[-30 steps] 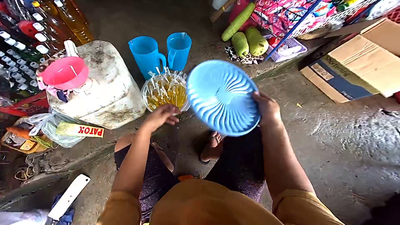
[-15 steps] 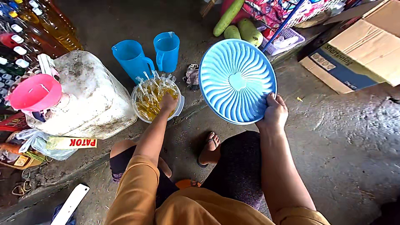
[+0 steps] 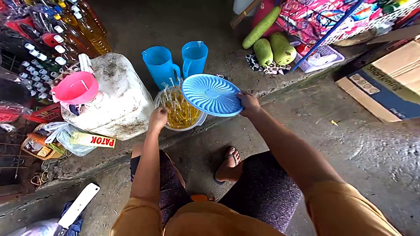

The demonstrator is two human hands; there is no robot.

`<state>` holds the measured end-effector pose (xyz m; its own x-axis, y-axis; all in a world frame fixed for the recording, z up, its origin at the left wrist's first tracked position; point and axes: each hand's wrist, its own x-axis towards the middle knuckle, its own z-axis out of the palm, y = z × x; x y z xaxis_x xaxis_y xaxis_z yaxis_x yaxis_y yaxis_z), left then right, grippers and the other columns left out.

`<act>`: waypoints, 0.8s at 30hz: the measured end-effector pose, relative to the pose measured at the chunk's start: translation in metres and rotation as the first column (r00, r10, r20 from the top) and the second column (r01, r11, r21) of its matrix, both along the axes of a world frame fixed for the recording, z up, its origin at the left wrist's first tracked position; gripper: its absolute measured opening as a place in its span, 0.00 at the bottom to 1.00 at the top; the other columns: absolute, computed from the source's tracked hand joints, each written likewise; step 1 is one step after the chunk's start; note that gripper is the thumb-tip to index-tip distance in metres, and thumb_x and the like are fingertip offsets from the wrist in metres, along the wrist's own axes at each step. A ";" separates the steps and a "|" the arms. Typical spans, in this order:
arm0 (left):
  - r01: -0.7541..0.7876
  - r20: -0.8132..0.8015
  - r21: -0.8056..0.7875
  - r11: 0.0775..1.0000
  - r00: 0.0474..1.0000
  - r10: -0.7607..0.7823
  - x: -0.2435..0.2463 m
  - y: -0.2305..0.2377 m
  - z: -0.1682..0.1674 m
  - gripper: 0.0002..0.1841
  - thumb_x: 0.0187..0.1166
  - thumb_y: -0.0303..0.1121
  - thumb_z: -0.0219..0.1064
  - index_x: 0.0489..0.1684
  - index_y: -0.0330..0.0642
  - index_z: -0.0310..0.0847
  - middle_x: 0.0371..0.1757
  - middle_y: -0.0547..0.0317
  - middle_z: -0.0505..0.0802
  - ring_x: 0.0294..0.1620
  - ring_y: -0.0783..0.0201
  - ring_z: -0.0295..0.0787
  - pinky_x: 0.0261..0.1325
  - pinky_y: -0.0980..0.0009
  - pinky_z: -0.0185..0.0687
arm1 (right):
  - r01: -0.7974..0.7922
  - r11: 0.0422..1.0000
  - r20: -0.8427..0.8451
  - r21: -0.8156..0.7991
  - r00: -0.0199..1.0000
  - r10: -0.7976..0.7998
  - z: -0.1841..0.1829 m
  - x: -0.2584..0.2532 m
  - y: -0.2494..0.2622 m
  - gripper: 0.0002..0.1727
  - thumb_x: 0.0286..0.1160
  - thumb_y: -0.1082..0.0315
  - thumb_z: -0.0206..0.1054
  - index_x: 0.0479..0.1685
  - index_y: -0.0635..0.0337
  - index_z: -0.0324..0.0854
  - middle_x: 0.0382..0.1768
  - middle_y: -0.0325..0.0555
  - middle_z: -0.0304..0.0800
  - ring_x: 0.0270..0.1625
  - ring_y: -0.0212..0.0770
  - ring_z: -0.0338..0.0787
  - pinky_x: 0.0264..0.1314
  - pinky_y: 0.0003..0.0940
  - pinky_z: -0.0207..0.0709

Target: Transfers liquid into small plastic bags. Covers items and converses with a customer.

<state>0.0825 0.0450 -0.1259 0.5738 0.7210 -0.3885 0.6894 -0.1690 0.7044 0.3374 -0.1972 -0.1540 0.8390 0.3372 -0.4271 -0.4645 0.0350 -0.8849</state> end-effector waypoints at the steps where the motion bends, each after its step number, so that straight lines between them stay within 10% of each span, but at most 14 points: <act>1: -0.060 -0.011 -0.024 0.998 0.998 0.060 -0.011 0.002 -0.003 0.21 0.92 0.40 0.54 0.71 0.33 0.75 0.62 0.35 0.88 0.54 0.44 0.91 0.60 0.46 0.86 | -0.008 1.000 0.005 -0.011 1.000 0.009 -0.009 0.003 0.023 0.19 0.90 0.69 0.54 0.75 0.58 0.72 0.57 0.52 0.84 0.54 0.44 0.87 0.57 0.47 0.84; 7: -0.300 -0.016 -0.275 0.914 0.952 0.307 -0.025 0.001 -0.014 0.29 0.95 0.50 0.47 0.80 0.33 0.66 0.67 0.32 0.84 0.55 0.48 0.90 0.57 0.56 0.87 | -0.149 0.899 0.289 -0.413 0.914 0.284 -0.045 -0.016 0.124 0.23 0.86 0.65 0.62 0.78 0.60 0.77 0.72 0.65 0.82 0.76 0.61 0.80 0.78 0.63 0.71; 12: -0.346 0.039 -0.288 0.893 0.927 0.372 -0.014 0.007 -0.044 0.26 0.95 0.47 0.50 0.76 0.32 0.65 0.51 0.37 0.86 0.37 0.54 0.90 0.43 0.61 0.89 | -0.149 0.678 0.349 -0.720 0.766 0.539 -0.043 -0.033 0.130 0.23 0.88 0.58 0.61 0.80 0.49 0.78 0.76 0.62 0.79 0.79 0.65 0.77 0.75 0.69 0.70; 16: -0.366 0.023 -0.241 0.899 0.924 0.383 -0.008 0.003 -0.056 0.26 0.93 0.38 0.55 0.83 0.35 0.56 0.54 0.34 0.87 0.37 0.52 0.93 0.43 0.58 0.91 | -0.141 0.656 0.350 -0.742 0.753 0.557 -0.044 -0.030 0.125 0.23 0.89 0.57 0.60 0.80 0.45 0.78 0.81 0.70 0.66 0.77 0.70 0.76 0.72 0.68 0.73; 24: -0.315 0.069 -0.223 0.923 0.939 0.337 -0.005 -0.012 -0.054 0.27 0.83 0.27 0.64 0.81 0.34 0.62 0.55 0.34 0.88 0.39 0.51 0.95 0.44 0.57 0.93 | -0.240 0.769 0.293 -0.593 0.825 0.483 -0.050 -0.021 0.119 0.23 0.90 0.65 0.57 0.82 0.52 0.74 0.75 0.62 0.80 0.79 0.63 0.77 0.80 0.66 0.66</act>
<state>0.0777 0.0329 -0.1798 0.3657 0.7857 -0.4990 0.6030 0.2084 0.7701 0.3161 -0.0785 -0.2045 0.8299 0.4858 -0.2742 0.0615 -0.5682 -0.8206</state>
